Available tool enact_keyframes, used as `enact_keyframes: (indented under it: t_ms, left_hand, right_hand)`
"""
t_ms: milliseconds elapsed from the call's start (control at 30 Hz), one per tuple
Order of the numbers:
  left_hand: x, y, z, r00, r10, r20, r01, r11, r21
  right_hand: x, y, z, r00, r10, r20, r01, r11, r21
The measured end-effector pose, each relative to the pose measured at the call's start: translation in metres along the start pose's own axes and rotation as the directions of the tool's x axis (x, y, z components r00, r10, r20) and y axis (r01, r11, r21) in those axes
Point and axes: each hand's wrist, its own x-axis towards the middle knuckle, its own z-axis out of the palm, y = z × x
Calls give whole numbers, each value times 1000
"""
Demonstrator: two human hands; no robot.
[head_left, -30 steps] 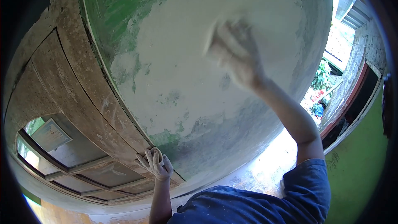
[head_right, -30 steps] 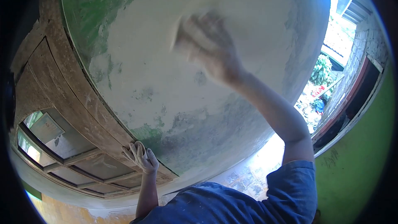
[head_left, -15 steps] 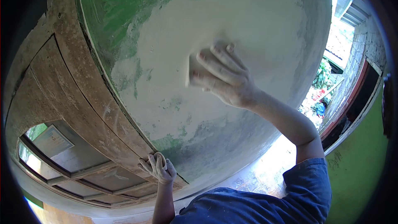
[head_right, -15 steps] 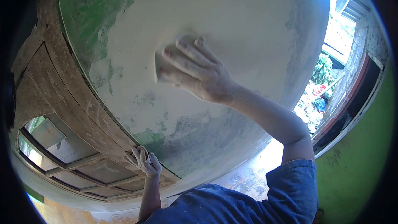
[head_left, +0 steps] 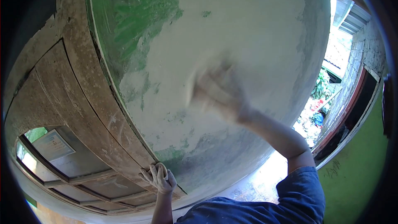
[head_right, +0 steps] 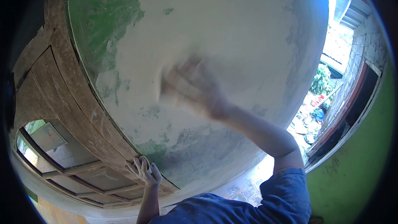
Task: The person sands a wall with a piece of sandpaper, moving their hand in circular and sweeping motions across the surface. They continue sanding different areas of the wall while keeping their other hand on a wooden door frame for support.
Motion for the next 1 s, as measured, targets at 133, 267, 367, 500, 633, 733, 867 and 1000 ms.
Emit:
enact_keyframes:
  t_ms: [133, 267, 367, 500, 633, 733, 867, 1000]
  left_hand:
    - [-3, -2, 0, 1000, 0, 21, 0, 1000, -6]
    - [-9, -5, 3, 1000, -25, 18, 25, 1000, 7]
    - [-12, -4, 5, 999, -33, 29, 33, 999, 9]
    - [-2, -3, -1, 998, 18, 63, -19, 1000, 20]
    - [5, 2, -10, 995, 39, 96, -45, 997, 63]
    - [24, -2, -25, 988, 17, 154, -3, 996, -88]
    - [128, -19, -56, 931, 344, 124, -348, 937, 7]
    - [247, 2, -62, 875, 377, 304, -465, 830, 309]
  right_hand:
    - [2, 50, -13, 986, -155, 61, 161, 983, -94]
    - [31, 126, -54, 937, 280, -210, -298, 953, -57]
    - [30, 116, -50, 676, 637, -370, -600, 768, 225]
    - [-16, 14, 3, 825, 490, -280, -476, 871, 123]
    - [-108, -82, 26, 923, 379, -58, -373, 923, 93]
    - [-159, -131, -13, 817, 542, 194, -576, 780, 245]
    - [-219, -167, -51, 556, 805, 207, -814, 477, 332]
    - [-259, -183, -83, 390, 863, 321, -916, 328, 231]
